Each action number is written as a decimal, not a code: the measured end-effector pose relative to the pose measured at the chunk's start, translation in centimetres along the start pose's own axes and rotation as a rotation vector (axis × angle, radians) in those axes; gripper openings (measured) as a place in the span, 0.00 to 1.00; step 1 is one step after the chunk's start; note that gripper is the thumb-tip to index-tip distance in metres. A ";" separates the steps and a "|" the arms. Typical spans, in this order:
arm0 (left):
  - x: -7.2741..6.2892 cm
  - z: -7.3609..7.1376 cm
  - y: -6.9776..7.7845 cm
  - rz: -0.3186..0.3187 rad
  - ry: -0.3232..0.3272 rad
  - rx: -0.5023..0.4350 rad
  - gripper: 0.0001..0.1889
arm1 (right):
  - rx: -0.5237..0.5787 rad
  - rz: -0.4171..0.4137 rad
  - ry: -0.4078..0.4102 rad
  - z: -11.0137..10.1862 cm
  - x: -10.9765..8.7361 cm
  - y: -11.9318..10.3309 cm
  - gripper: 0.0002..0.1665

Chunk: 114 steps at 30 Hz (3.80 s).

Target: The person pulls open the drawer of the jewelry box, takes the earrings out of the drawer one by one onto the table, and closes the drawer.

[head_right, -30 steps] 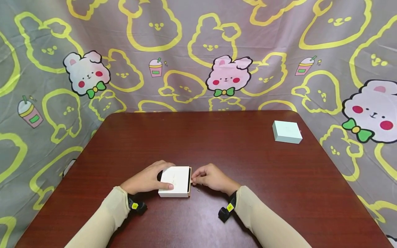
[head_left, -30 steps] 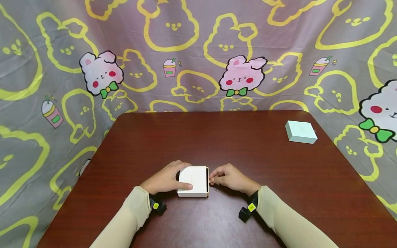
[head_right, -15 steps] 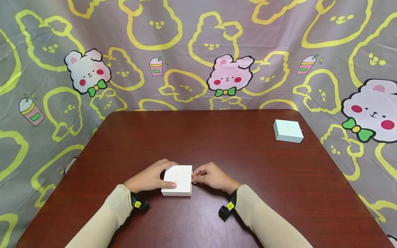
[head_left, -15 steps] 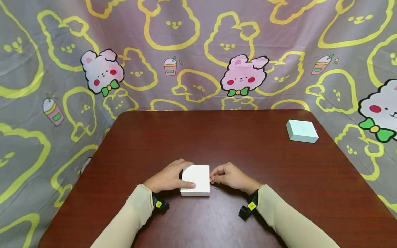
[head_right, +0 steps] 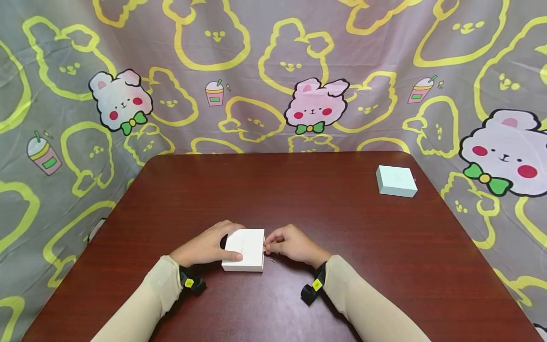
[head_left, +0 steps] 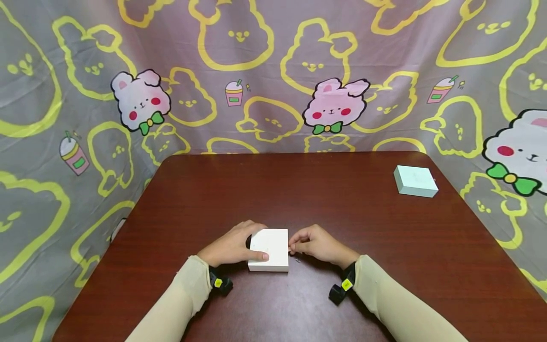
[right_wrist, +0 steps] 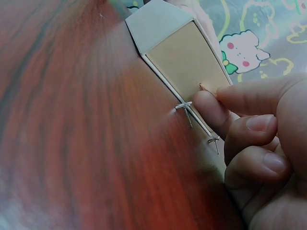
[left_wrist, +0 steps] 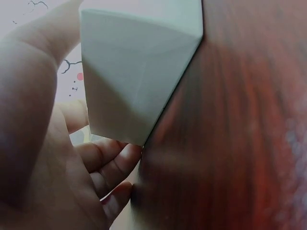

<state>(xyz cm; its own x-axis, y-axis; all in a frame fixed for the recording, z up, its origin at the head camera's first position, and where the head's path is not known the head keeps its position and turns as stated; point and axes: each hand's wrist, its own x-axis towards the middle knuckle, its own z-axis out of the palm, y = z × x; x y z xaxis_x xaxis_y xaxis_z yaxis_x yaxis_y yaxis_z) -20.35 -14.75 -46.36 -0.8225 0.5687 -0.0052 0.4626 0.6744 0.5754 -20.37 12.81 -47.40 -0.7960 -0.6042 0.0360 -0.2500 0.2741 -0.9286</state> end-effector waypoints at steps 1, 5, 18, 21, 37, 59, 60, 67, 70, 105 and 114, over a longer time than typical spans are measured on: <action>0.0 0.0 0.0 0.000 -0.001 -0.003 0.42 | 0.000 0.002 0.001 0.0 0.1 0.4 0.05; 0.0 0.1 0.1 -0.002 -0.003 -0.019 0.42 | 0.015 0.007 0.004 -0.1 0.1 1.2 0.04; -0.1 0.0 -0.1 -0.018 0.012 -0.002 0.44 | 0.000 -0.022 -0.001 -0.3 0.4 1.7 0.04; -0.1 0.1 0.0 -0.042 0.013 0.012 0.44 | -0.002 -0.016 -0.001 -0.3 0.5 1.7 0.04; 0.1 0.1 0.3 -0.053 0.003 0.054 0.41 | 0.098 0.077 -0.036 -0.9 0.4 0.7 0.05; 1.8 -0.8 1.6 -0.005 -0.005 0.182 0.38 | -0.088 0.024 0.082 -4.8 -2.7 -0.1 0.09; 2.0 -0.9 1.8 -0.002 -0.009 0.181 0.38 | -0.093 0.026 0.088 -5.0 -2.9 -0.1 0.09; 3.7 -1.7 2.8 0.065 -0.017 0.174 0.32 | -0.113 0.046 0.124 -6.7 -4.0 -0.6 0.10; 4.6 -1.9 3.4 0.104 -0.029 0.198 0.30 | -0.120 0.051 0.139 -7.4 -4.2 -0.7 0.10; 7.4 -1.3 6.3 0.142 -0.266 0.403 0.26 | -0.186 0.158 0.267 -13.1 -7.6 0.4 0.14; 7.2 -1.2 6.3 0.141 -0.313 0.321 0.24 | -0.191 0.173 0.271 -13.4 -7.7 0.6 0.13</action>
<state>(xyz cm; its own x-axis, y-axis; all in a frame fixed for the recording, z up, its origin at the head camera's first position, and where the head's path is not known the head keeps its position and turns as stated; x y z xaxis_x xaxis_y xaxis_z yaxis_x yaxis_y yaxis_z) -23.76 -6.91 -41.77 -0.6279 0.7465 -0.2200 0.6821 0.6640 0.3063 -21.76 27.66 -43.26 -0.9462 -0.3237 0.0042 -0.1765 0.5048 -0.8450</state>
